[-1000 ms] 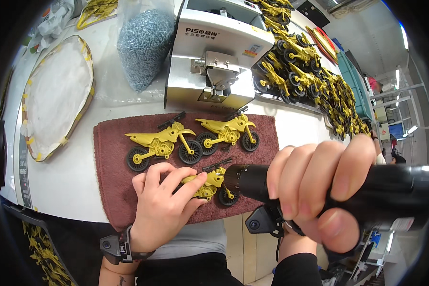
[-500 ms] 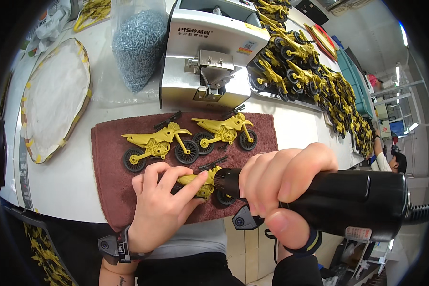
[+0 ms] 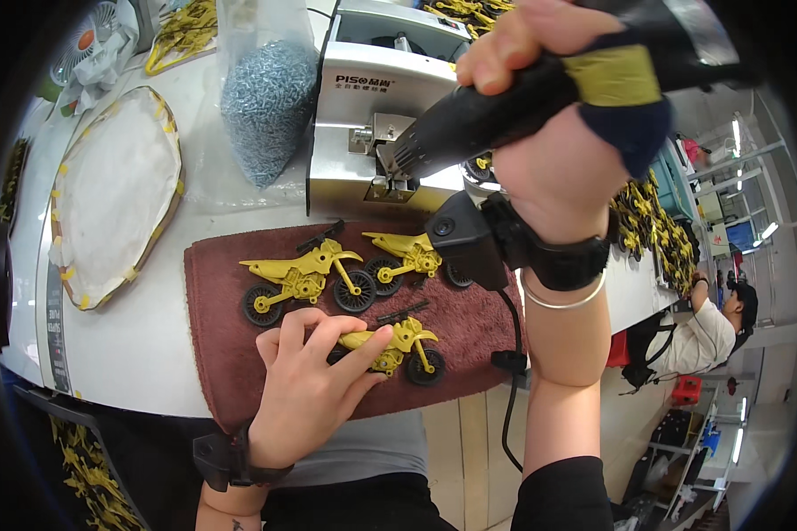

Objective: Assemble small yellow toy motorcycles using an electric screwdriver.

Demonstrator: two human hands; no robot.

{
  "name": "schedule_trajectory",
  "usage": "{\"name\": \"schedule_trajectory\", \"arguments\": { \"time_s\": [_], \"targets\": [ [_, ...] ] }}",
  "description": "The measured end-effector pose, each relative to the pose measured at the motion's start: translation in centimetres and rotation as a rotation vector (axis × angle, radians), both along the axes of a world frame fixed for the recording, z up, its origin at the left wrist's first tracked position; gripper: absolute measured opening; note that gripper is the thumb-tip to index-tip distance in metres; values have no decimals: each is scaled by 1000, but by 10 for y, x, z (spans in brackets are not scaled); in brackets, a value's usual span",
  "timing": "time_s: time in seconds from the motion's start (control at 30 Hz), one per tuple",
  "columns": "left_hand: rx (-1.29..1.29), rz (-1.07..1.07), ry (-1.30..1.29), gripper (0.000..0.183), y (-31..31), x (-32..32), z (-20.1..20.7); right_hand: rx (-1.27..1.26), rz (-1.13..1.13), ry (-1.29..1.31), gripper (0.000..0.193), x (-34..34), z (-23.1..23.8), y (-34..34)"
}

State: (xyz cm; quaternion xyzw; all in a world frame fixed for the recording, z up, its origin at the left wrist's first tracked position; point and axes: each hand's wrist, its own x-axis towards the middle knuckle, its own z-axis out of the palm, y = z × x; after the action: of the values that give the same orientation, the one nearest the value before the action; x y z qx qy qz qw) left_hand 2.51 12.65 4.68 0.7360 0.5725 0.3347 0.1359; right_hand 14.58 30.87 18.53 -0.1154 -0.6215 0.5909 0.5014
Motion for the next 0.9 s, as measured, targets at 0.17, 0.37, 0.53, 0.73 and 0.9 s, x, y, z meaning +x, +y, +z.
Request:
{"name": "schedule_trajectory", "arguments": {
  "time_s": [0.17,0.37,0.53,0.73,0.9],
  "targets": [
    [-9,-3,-10,42,0,0,2,24,21,-86,15,-2,0,-12],
    [-47,18,1,42,-2,-4,-1,-27,58,-16,23,30,-18,-74],
    [-34,4,21,43,0,2,6,13,4,-71,27,76,-26,-112],
    [-43,-5,27,45,1,2,4,-18,-92,-42,27,81,-38,-124],
    [-36,5,58,45,-1,2,3,3,-66,-56,25,80,-48,-125]
  ]
}}
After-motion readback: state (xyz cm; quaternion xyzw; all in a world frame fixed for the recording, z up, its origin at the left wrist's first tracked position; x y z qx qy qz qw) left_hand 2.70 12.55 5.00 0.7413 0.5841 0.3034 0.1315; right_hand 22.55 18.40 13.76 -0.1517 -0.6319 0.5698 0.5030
